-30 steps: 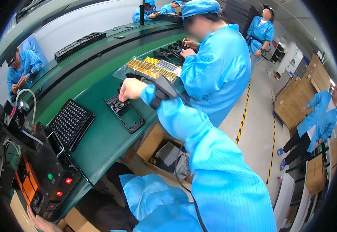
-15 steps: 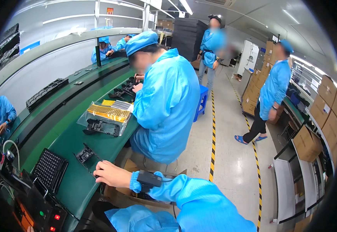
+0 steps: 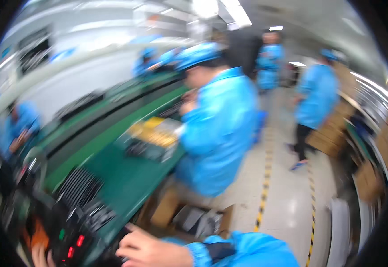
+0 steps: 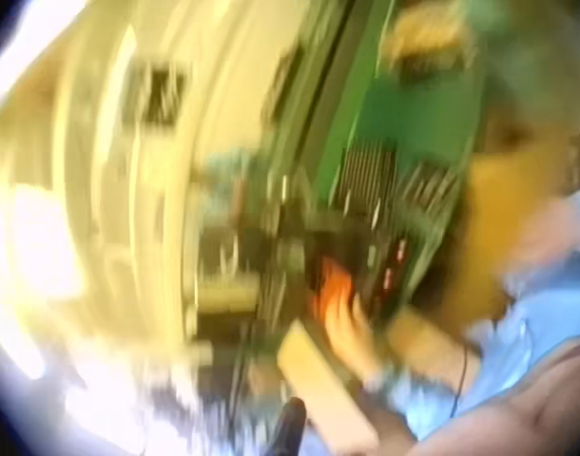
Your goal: The recorder is assembling electronic components using a press machine at a factory workstation.
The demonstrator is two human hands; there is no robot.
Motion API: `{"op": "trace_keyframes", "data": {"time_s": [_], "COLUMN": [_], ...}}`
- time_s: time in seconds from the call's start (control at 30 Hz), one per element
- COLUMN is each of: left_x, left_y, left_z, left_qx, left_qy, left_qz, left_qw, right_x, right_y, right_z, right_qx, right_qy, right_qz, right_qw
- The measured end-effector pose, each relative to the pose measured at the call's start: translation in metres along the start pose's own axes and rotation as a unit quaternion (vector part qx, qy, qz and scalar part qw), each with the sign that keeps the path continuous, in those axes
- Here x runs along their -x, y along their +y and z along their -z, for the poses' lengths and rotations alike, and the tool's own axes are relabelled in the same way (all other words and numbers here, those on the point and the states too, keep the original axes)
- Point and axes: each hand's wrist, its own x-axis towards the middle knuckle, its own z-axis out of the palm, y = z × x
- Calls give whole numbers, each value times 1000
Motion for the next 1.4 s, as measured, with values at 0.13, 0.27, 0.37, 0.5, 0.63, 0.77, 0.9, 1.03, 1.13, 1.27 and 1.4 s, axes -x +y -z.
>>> {"op": "trace_keyframes", "data": {"time_s": [0.13, 0.27, 0.37, 0.5, 0.63, 0.77, 0.9, 1.03, 1.13, 1.27, 1.4], "left_x": [-26, -38, -17, 28, 120, 201, 298, 408, 450, 459, 473], "left_y": [-29, -39, -51, -66, -57, -48, -61, -109, -154, -215, -274], "left_z": [-39, -34, -29, -20, -13, -3, -1, -29, -52, -120, -186], "left_qx": [-47, -48, -54, -84, -80, 100, 290, 304, 281, 311, 324], "left_qy": [136, 180, 196, 274, 426, 641, 532, 452, 364, 262, 196], "left_qz": [-94, -130, -145, -203, -79, 284, 484, 617, 655, 671, 659], "left_qw": [985, 974, 968, 936, 898, 706, 632, 568, 600, 620, 650], "right_x": [-1, -31, -46, -58, -79, -106, -135, -153, -163, -174, -178], "right_y": [-27, -32, -31, -43, -42, -49, -49, -44, -40, -37, -35], "right_z": [-27, -50, -87, -112, -126, -148, -173, -199, -203, -206, -215], "right_qx": [11, 16, -17, -19, 5, 4, 44, 33, 42, 63, 67], "right_qy": [-33, -39, -23, -25, -50, -59, -40, -26, -22, -26, -33], "right_qz": [-19, 28, 69, 79, 88, 105, 117, 119, 113, 106, 108], "right_qw": [999, 999, 997, 996, 995, 993, 991, 992, 992, 992, 991]}}
